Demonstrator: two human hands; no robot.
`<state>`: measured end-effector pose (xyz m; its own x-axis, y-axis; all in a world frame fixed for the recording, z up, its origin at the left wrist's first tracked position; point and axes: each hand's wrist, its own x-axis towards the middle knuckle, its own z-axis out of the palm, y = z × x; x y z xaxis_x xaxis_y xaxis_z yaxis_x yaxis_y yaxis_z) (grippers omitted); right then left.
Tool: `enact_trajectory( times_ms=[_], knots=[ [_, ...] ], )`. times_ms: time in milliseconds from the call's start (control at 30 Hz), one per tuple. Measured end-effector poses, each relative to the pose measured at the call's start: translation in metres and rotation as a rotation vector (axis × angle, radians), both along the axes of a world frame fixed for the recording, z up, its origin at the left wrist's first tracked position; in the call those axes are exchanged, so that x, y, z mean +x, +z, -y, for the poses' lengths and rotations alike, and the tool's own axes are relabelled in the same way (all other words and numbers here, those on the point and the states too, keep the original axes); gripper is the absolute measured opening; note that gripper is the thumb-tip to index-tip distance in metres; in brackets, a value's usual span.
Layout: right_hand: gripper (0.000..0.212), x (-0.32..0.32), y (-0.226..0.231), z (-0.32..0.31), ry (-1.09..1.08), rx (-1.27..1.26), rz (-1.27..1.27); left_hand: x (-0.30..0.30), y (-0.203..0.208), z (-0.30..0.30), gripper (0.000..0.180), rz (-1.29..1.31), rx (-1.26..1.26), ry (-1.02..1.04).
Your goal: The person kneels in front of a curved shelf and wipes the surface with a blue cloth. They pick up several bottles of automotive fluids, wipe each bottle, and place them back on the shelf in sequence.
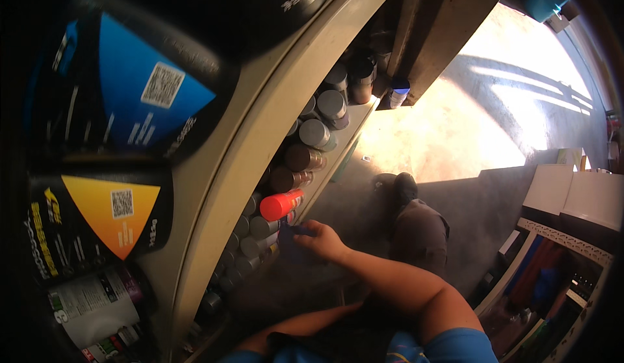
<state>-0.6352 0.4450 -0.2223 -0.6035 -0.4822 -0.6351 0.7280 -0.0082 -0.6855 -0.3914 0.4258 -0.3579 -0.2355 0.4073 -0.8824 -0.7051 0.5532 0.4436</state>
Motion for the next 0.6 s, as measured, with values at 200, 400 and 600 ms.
enact_trajectory(
  times_ms=[200,400,600],
  knots=[
    [0.047,-0.064,-0.015,-0.024,0.314,0.256,-0.230,-0.029,0.008,-0.023,0.025,-0.018,0.009,-0.013],
    [0.038,-0.094,0.001,-0.030,0.443,0.137,-0.407,-0.060,-0.025,-0.046,0.024,-0.170,-0.050,0.093],
    [0.035,-0.045,-0.005,-0.039,0.267,0.113,-0.352,-0.086,0.007,-0.005,0.024,-0.422,-0.166,0.302]
  ],
)
